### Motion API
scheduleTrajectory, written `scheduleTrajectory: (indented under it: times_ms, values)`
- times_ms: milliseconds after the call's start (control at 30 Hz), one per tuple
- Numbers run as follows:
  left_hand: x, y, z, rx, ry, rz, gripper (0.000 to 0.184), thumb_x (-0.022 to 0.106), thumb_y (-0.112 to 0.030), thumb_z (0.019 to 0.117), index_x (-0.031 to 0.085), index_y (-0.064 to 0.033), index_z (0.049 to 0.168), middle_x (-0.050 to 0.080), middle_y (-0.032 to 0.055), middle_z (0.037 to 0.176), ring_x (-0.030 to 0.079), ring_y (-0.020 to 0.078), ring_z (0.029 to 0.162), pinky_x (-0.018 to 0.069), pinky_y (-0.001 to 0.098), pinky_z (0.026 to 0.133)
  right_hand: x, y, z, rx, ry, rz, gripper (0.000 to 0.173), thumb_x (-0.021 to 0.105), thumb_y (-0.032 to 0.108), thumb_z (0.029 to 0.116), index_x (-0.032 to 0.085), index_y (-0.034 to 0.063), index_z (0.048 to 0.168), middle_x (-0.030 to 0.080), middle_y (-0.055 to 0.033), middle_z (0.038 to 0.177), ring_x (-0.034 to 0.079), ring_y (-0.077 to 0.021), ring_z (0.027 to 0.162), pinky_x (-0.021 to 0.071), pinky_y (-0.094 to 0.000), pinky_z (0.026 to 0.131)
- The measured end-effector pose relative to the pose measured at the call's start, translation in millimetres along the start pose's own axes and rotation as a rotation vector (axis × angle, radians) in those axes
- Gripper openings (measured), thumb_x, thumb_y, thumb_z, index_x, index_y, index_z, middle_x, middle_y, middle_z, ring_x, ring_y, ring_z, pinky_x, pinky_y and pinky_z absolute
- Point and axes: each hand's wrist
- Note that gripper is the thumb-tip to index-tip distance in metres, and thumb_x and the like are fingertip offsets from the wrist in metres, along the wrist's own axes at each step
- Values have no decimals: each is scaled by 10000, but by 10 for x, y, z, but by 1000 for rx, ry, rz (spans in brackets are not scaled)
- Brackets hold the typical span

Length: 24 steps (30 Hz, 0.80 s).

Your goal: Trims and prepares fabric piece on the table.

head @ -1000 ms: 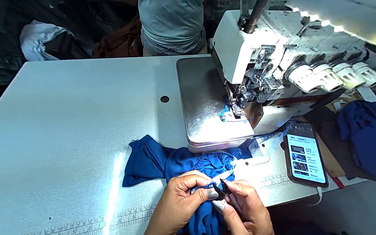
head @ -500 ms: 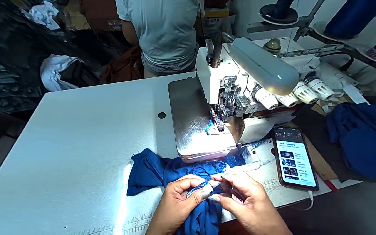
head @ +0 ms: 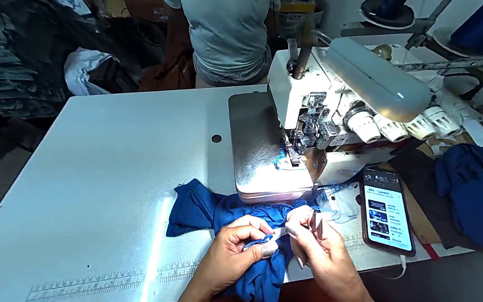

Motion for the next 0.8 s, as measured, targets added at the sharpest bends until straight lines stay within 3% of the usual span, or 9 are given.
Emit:
scheduleTrajectory:
  times_ms: [67, 167, 300, 333, 400, 467, 567, 633, 800]
  values:
    - [-24, -14, 13, -26, 20, -3, 117, 745, -171, 934, 749, -58, 901, 687, 3, 1076, 633, 51, 1039, 545, 195, 884, -15, 56, 14, 72, 66, 161, 134, 495, 138, 1048, 581, 118, 946, 549, 81, 699, 472, 44, 507, 423, -119, 466]
    - [-50, -44, 35, -64, 43, 11, 139, 729, -190, 947, 741, -63, 892, 674, -21, 1031, 622, 24, 1001, 533, 174, 857, -36, 75, 24, 41, 47, 123, 140, 505, 130, 1053, 618, 95, 977, 629, 58, 795, 493, 54, 535, 434, -109, 473]
    - [-166, -247, 63, 22, -14, 334, 150, 706, -252, 953, 751, -121, 894, 663, -50, 1006, 612, -8, 979, 526, 140, 834, -277, 57, 23, -139, -129, -593, 197, 633, 240, 960, 696, 54, 945, 649, 8, 826, 582, 15, 719, 499, -128, 650]
    - [-220, -336, 68, 43, -40, 439, 127, 692, -263, 951, 759, -160, 920, 660, -69, 989, 615, -18, 956, 529, 132, 813, -369, 97, -2, -109, -120, -789, 281, 645, 316, 940, 691, 46, 1005, 660, -35, 866, 591, -51, 713, 511, -198, 631]
    - [-311, -488, 78, 40, -38, 589, 145, 658, -310, 969, 761, -210, 950, 647, -103, 930, 609, -36, 895, 518, 115, 762, -550, 201, -56, 67, 30, -974, 447, 658, 351, 911, 657, -19, 1161, 694, -172, 997, 680, -274, 738, 566, -461, 609]
    - [-326, -497, 76, -29, -7, 634, 186, 657, -342, 965, 772, -197, 987, 682, -110, 909, 631, -45, 859, 528, 118, 748, -664, 250, -91, 173, 156, -1059, 405, 653, 258, 881, 652, -12, 1183, 663, -204, 1061, 693, -356, 783, 568, -539, 611]
    - [-230, -327, 33, -141, -110, 510, 185, 744, -314, 896, 748, -139, 959, 718, -88, 859, 649, -31, 762, 538, 129, 694, -690, 286, -155, 192, 197, -1156, 345, 684, 174, 872, 675, -26, 1153, 639, -251, 1068, 696, -406, 778, 568, -549, 594]
    - [-196, -275, -8, -137, -173, 455, 165, 763, -277, 885, 759, -124, 946, 736, -66, 872, 681, -4, 794, 572, 151, 733, -681, 275, -220, 174, 166, -1147, 350, 665, 169, 895, 667, -42, 1174, 648, -253, 1078, 704, -407, 799, 575, -548, 611]
    - [-146, -303, -91, -99, -226, 531, 175, 660, -240, 957, 744, -113, 1042, 748, -68, 918, 693, -17, 845, 579, 151, 771, -674, 229, -270, 248, 163, -930, 495, 621, 207, 908, 592, -32, 1340, 686, -195, 1031, 677, -331, 787, 564, -520, 671]
Point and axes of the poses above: each hand's wrist, its own z-axis towards the middle knuckle, its own x-axis out of the palm, y = z × x
